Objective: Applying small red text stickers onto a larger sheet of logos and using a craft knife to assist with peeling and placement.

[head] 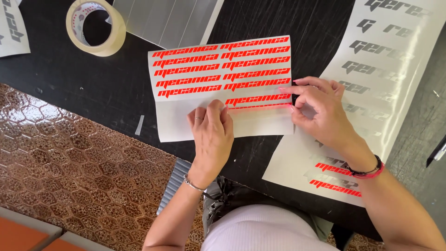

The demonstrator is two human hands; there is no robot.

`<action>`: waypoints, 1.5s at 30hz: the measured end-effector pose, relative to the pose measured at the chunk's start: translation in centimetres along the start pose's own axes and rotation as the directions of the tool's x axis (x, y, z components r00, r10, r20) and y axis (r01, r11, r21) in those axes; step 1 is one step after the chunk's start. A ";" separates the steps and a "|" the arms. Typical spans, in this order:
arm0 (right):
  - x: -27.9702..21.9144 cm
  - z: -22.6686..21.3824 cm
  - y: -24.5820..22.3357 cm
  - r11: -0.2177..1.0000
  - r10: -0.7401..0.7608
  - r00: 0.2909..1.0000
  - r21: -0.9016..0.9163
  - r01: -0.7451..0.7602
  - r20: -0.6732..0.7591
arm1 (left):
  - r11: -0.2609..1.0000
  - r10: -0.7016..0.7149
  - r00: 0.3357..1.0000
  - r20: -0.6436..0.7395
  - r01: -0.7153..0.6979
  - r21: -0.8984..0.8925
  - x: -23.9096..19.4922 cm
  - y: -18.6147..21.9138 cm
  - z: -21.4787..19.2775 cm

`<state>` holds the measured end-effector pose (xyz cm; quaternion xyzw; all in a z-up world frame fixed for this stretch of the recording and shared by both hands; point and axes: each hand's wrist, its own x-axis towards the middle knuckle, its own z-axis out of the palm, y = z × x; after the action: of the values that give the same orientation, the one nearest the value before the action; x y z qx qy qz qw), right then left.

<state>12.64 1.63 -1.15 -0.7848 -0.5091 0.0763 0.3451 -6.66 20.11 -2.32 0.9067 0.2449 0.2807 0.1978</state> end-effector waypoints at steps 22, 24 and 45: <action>-0.1 0.6 0.2 0.997 -0.049 0.998 -0.069 0.046 -0.050 | 0.986 0.077 0.997 -0.018 -0.074 0.149 0.0 -0.1 0.8; -0.1 0.5 0.3 0.995 -0.064 0.996 -0.086 0.059 -0.057 | 0.984 0.081 0.997 -0.018 -0.077 0.163 0.0 -0.2 0.9; -0.7 -0.8 -3.7 0.810 -0.299 0.947 -0.495 0.315 0.113 | 0.985 -0.149 0.989 -0.008 0.149 0.092 -0.4 0.1 -0.5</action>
<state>9.93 1.54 1.62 -0.7538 -0.6361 -0.1049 0.1269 -7.24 19.90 -2.07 0.8939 0.3248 0.2541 0.1759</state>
